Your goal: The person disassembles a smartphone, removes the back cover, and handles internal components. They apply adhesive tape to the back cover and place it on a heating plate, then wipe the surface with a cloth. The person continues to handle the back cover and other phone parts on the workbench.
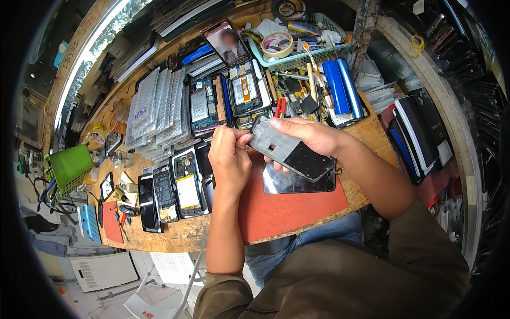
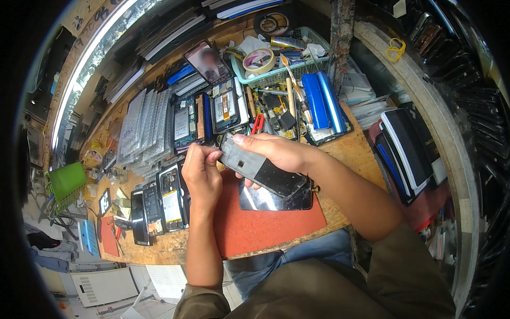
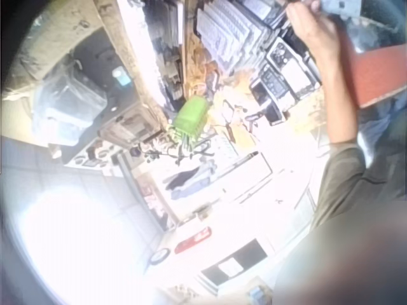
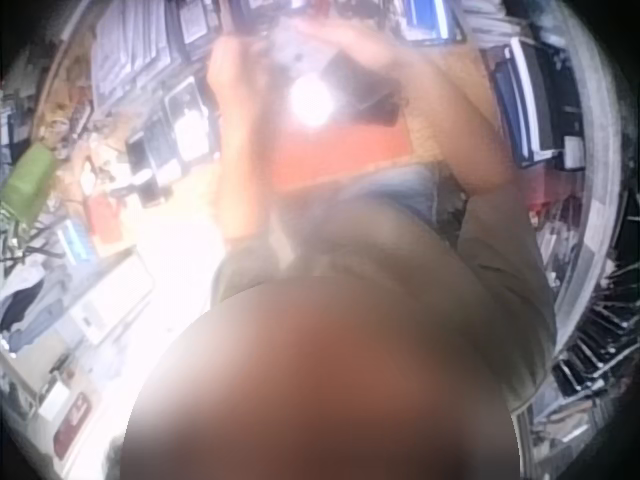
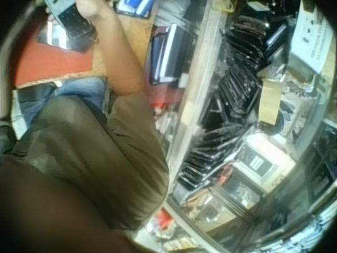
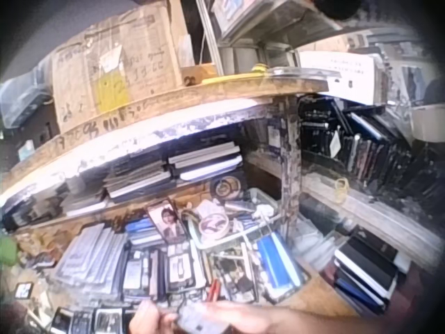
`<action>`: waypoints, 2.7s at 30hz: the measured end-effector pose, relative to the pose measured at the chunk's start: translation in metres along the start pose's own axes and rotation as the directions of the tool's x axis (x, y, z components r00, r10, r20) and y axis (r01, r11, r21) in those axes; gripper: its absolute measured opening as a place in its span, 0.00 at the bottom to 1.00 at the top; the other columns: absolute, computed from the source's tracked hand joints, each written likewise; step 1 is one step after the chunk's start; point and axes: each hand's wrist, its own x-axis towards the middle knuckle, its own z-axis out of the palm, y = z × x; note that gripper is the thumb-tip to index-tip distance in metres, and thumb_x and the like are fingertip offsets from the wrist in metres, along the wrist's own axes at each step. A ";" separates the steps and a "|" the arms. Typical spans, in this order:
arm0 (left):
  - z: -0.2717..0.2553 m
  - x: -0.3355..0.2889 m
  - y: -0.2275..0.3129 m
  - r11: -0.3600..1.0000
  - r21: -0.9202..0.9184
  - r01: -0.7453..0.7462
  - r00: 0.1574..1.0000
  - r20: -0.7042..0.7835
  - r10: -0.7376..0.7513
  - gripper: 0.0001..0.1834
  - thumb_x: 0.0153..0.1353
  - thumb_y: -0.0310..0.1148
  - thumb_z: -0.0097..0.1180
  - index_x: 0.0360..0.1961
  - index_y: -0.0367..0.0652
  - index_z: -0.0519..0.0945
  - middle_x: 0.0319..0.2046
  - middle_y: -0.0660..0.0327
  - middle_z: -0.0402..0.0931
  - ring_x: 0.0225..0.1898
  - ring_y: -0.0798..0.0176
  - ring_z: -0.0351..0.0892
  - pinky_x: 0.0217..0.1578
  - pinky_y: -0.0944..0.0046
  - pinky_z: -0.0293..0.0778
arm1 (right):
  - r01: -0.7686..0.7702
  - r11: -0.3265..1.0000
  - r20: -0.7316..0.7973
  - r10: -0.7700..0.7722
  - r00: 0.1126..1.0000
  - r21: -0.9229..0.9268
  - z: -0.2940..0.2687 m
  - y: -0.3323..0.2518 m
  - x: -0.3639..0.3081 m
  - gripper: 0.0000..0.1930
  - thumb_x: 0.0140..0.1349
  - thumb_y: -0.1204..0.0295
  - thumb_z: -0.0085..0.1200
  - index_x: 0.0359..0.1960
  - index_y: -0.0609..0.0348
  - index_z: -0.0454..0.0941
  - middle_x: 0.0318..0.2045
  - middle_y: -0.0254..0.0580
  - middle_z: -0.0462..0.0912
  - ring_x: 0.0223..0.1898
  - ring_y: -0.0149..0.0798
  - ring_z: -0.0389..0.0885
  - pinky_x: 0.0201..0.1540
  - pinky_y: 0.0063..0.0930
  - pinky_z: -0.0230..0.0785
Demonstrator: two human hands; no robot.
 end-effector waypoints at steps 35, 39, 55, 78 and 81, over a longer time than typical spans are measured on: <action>0.010 -0.005 0.014 0.991 0.039 0.126 0.979 -0.167 -0.118 0.04 0.67 0.22 0.58 0.34 0.36 0.76 0.28 0.53 0.74 0.29 0.51 0.75 0.31 0.57 0.71 | 0.003 0.992 0.062 -0.011 0.998 0.125 0.010 0.006 0.004 0.29 0.80 0.47 0.36 0.51 0.64 0.78 0.38 0.47 0.85 0.35 0.38 0.88 0.39 0.34 0.84; 0.010 -0.007 0.010 0.930 -0.154 0.334 0.937 -0.054 -0.346 0.05 0.70 0.24 0.56 0.34 0.35 0.76 0.28 0.54 0.74 0.29 0.53 0.75 0.33 0.58 0.71 | -0.028 0.993 0.019 0.026 0.999 0.114 0.006 0.009 0.006 0.29 0.80 0.47 0.37 0.51 0.65 0.78 0.38 0.49 0.85 0.34 0.39 0.88 0.38 0.34 0.84; 0.005 -0.005 0.001 0.476 -0.621 0.623 0.737 0.261 -0.624 0.09 0.72 0.35 0.62 0.40 0.39 0.85 0.30 0.72 0.79 0.31 0.78 0.73 0.32 0.74 0.68 | -0.028 0.987 -0.014 0.031 0.999 0.160 0.004 0.007 0.004 0.30 0.79 0.48 0.39 0.53 0.68 0.76 0.38 0.54 0.85 0.33 0.44 0.89 0.36 0.38 0.85; 0.012 -0.005 0.012 0.984 0.074 0.162 0.985 -0.065 -0.158 0.04 0.64 0.19 0.60 0.32 0.35 0.78 0.28 0.51 0.76 0.30 0.48 0.77 0.33 0.54 0.73 | -0.053 0.982 -0.023 0.058 0.998 0.180 0.011 0.019 0.011 0.30 0.80 0.46 0.36 0.48 0.65 0.78 0.35 0.48 0.85 0.32 0.41 0.89 0.34 0.35 0.86; 0.011 -0.004 0.014 0.961 -0.023 0.276 0.960 -0.039 -0.277 0.03 0.64 0.20 0.59 0.33 0.35 0.77 0.28 0.51 0.74 0.29 0.46 0.76 0.33 0.53 0.72 | -0.035 0.993 -0.010 0.036 0.999 0.112 0.011 0.017 0.011 0.30 0.79 0.46 0.36 0.47 0.65 0.78 0.35 0.47 0.84 0.32 0.40 0.89 0.35 0.33 0.85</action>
